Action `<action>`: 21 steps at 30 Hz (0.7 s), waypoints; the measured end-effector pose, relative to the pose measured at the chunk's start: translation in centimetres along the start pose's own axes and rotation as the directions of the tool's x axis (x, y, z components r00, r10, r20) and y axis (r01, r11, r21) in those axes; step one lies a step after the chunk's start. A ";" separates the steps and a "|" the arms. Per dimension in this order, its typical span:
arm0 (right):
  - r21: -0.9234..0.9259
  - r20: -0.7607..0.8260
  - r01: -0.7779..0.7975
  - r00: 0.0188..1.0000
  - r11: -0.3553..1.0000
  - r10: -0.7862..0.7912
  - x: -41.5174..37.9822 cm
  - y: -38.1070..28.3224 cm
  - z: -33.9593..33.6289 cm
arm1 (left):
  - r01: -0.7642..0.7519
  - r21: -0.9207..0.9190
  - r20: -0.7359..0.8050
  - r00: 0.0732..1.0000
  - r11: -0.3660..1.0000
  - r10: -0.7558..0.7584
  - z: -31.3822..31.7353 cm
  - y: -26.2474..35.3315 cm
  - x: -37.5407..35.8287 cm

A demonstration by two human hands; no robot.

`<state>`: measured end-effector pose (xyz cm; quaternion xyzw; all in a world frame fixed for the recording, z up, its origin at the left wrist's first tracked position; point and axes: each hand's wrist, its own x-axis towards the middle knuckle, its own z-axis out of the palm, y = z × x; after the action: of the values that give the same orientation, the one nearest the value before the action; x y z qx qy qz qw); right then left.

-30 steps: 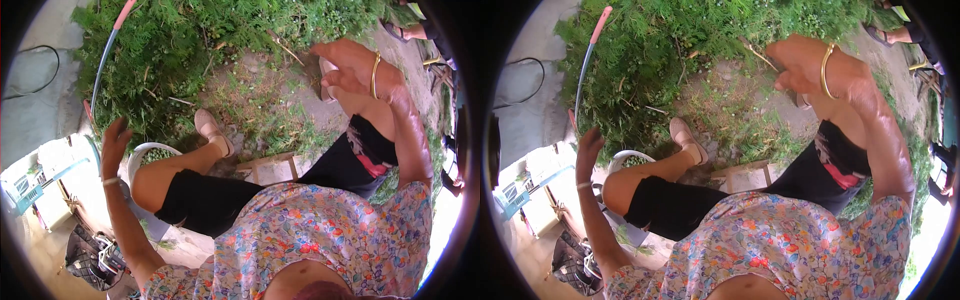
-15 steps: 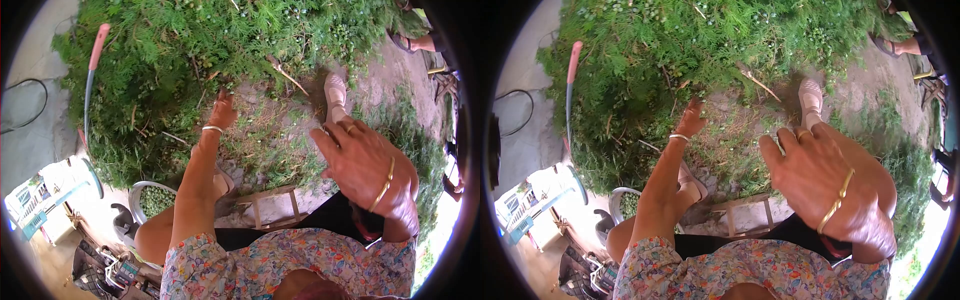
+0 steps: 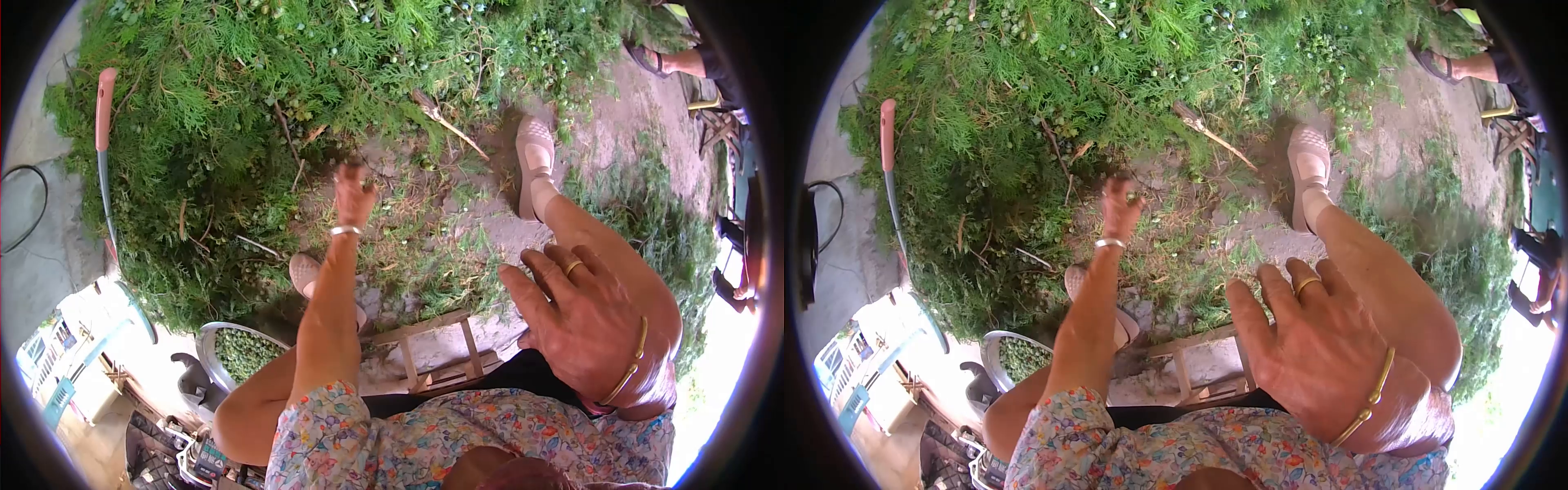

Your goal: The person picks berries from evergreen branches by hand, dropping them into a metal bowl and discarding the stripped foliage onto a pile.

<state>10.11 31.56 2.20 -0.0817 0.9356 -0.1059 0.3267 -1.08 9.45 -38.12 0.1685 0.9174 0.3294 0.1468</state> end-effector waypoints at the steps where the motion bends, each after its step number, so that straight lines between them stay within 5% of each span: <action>1: 0.004 0.015 0.014 1.000 1.000 -0.014 0.0 0.0 -0.1 | 0.078 -0.093 0.050 0.996 0.993 -0.074 1.3 -0.4 -1.9; 5: -0.008 0.013 0.034 0.999 0.999 -0.034 -0.3 0.0 0.0 | 0.067 0.022 0.217 0.974 0.997 -0.071 -0.5 2.1 -5.8; 7: 0.017 -0.010 0.047 0.999 0.999 -0.047 -0.4 0.0 0.1 | 0.022 0.200 -0.077 0.997 0.980 -0.006 -1.1 1.0 -4.4; 11: 0.007 -0.020 0.053 0.998 0.999 -0.053 -0.4 -0.2 0.1 | 0.091 0.143 -0.159 0.985 0.986 -0.068 -3.3 0.6 0.1; 16: 0.047 -0.059 0.108 0.993 0.993 -0.105 -0.1 0.3 0.0 | 0.064 0.225 -0.044 0.997 0.972 -0.055 -1.3 0.9 0.2; 17: 0.050 -0.057 0.105 0.993 0.993 -0.103 -0.1 0.3 0.1 | 0.269 0.272 0.203 0.923 0.924 -0.328 -2.5 3.8 0.3; 18: 0.050 -0.035 0.083 0.996 0.995 -0.081 -0.2 0.3 0.1 | 0.266 0.273 0.207 0.922 0.924 -0.327 -1.8 5.0 0.3; 21: 0.039 -0.012 0.072 0.997 0.997 -0.072 -0.3 0.1 0.3 | -0.234 0.255 0.095 0.972 0.938 0.217 0.8 8.5 0.7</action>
<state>10.49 31.68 2.17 -0.1084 0.9315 -0.1364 0.3191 0.43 16.36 -33.21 0.3012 0.9224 0.2130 0.1140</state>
